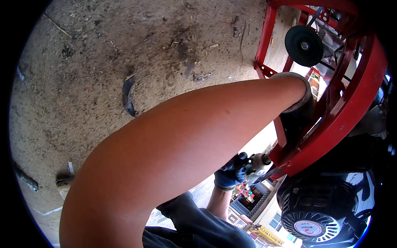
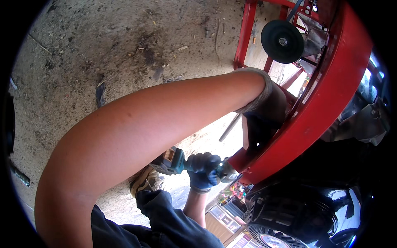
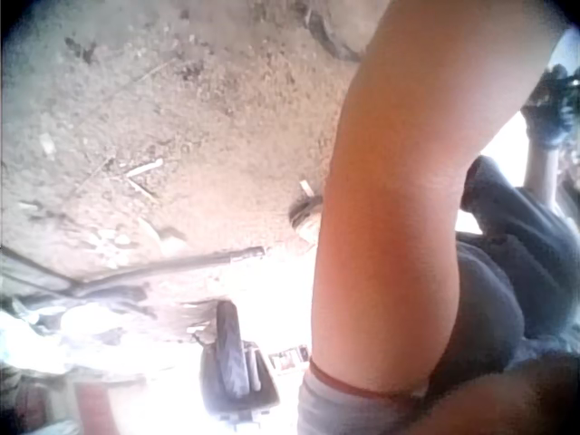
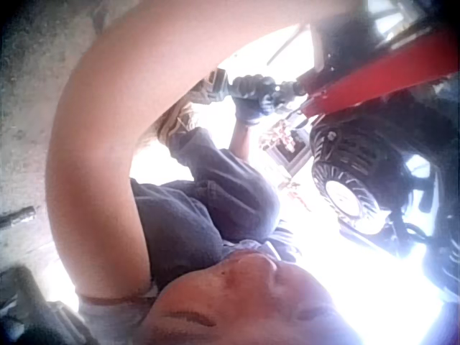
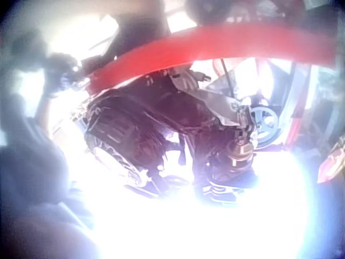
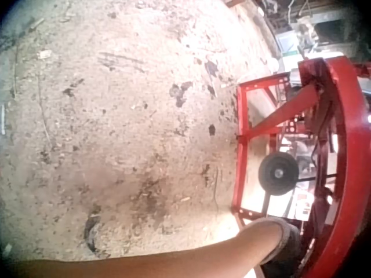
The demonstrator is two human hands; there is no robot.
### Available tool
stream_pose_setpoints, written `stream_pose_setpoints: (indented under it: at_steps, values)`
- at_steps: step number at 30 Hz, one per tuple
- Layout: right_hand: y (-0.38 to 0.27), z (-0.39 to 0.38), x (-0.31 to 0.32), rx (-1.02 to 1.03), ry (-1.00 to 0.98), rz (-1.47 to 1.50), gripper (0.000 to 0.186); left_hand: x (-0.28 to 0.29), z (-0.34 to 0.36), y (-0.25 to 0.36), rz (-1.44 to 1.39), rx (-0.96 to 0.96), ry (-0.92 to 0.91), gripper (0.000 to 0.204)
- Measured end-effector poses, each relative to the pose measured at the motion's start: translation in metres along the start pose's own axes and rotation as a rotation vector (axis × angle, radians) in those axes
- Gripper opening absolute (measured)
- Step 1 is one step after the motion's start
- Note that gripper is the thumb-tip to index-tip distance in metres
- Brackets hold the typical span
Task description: The person kneels beside a red motor frame, inserts a bolt into a hole, and uses a cordless impact driver to tighten it. They then use a wrench to hold the bolt while tightening with the impact driver.
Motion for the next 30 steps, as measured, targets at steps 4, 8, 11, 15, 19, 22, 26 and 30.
stream_pose_setpoints:
  at_steps: [4,8,11,15,19,22,26,30]
  values:
    - [-0.001,-0.003,0.008,0.005,-0.024,-0.012,0.024,-0.001,0.002,0.0,-0.01,-0.005,-0.007,0.034]
    - [0.001,0.001,0.01,0.015,-0.055,-0.016,0.022,0.001,0.002,-0.002,-0.023,0.004,-0.005,0.034]
    - [0.0,0.003,0.004,0.045,-0.048,-0.067,0.021,-0.001,0.005,-0.002,-0.044,0.006,-0.01,0.034]
    - [0.001,0.005,0.01,0.051,-0.088,-0.04,0.021,-0.002,0.005,-0.007,-0.063,0.022,-0.005,0.033]
    - [0.0,0.005,0.011,0.064,-0.071,-0.056,0.022,-0.005,0.008,-0.008,-0.084,0.029,-0.011,0.033]
    - [-0.001,0.004,0.01,0.071,-0.049,-0.057,0.023,-0.007,0.01,-0.007,-0.094,0.028,-0.015,0.033]
    - [0.002,0.003,0.003,0.053,-0.057,-0.027,0.023,-0.008,0.009,-0.008,-0.106,0.035,-0.015,0.033]
    - [0.001,0.004,0.006,0.046,-0.079,-0.034,0.022,-0.01,0.01,-0.009,-0.121,0.035,-0.019,0.033]
Point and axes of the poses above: each hand's wrist, its own z-axis towards the middle knuckle, its own x-axis out of the back of the hand, y = z × x, the point moved 1 cm from there along z, towards the middle knuckle, and after that the axes turned 2 degrees about -x, right-handed, at the moved point
